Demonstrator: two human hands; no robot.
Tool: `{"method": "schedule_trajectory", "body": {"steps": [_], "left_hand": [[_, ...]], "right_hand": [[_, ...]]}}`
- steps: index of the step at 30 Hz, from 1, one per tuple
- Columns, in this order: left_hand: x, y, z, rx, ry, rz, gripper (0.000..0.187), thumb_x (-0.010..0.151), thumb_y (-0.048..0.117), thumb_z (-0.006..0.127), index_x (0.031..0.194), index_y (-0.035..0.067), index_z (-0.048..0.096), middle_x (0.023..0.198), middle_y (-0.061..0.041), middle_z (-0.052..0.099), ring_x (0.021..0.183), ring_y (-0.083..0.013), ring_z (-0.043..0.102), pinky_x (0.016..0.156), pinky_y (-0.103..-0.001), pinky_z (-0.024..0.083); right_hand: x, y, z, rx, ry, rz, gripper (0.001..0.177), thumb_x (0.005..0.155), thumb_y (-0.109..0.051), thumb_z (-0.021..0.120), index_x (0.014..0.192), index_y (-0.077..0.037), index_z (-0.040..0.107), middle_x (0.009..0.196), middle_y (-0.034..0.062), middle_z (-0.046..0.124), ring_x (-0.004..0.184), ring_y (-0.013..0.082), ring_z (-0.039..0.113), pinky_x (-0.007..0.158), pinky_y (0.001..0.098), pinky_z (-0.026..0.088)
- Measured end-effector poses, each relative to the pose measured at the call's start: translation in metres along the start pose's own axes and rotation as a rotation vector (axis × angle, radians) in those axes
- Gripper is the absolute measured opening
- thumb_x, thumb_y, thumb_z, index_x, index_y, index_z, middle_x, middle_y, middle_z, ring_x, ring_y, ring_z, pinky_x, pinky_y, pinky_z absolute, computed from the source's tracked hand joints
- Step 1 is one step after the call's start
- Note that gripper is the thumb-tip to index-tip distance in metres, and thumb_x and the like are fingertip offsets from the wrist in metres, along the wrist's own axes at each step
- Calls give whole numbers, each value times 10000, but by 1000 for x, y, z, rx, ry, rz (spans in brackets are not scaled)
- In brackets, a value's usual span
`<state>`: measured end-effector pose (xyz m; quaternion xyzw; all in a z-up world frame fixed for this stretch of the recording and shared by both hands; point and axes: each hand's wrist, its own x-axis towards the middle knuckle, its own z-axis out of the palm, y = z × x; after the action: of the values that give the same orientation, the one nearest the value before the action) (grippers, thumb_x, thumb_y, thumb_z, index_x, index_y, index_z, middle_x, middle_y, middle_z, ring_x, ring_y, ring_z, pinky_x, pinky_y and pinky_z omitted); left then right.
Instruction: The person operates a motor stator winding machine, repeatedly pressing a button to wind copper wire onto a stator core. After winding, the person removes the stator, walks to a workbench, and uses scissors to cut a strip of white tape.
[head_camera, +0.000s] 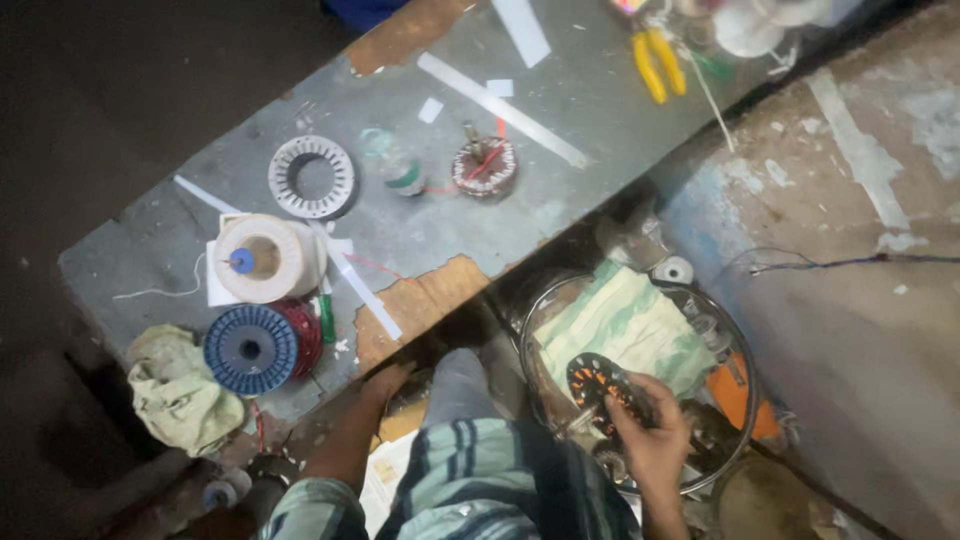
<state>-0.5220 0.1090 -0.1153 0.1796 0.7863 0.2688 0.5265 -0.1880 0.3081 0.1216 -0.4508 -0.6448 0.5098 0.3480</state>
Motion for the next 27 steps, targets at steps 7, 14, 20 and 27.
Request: {"method": "schedule_trajectory", "body": {"steps": [7, 14, 20, 27], "left_hand": [[25, 31, 15, 13, -107, 461, 573, 996, 469, 532, 1326, 8, 614, 1340, -181, 666, 1243, -267, 612, 1095, -367, 440], [9, -44, -6, -58, -96, 221, 604, 971, 444, 588, 1415, 37, 549, 1375, -150, 657, 1288, -273, 598, 1125, -370, 432], [-60, -80, -49, -107, 170, 89, 538, 964, 445, 589, 1361, 82, 599, 1347, -100, 624, 1211, -267, 573, 1052, -384, 432], [-70, -19, -46, -125, 155, 65, 433, 965, 431, 588, 1260, 124, 666, 1195, -72, 690, 1058, -259, 629, 946, -395, 486]], "right_hand": [[55, -26, 67, -107, -104, 58, 412, 829, 31, 777, 1222, -35, 672, 1049, 105, 739, 834, 139, 669, 665, 268, 543], [98, -17, 94, -195, -360, -258, 357, 839, 11, 781, 1181, -32, 690, 1191, 114, 756, 1045, 145, 726, 851, 261, 588], [104, 2, 109, -94, -482, -198, 384, 829, 13, 786, 1200, -42, 706, 1178, 116, 757, 1033, 140, 721, 862, 268, 578], [129, -24, 114, -193, -575, 11, 323, 844, -22, 783, 1161, -56, 736, 1205, 93, 791, 877, 142, 732, 682, 272, 567]]}}
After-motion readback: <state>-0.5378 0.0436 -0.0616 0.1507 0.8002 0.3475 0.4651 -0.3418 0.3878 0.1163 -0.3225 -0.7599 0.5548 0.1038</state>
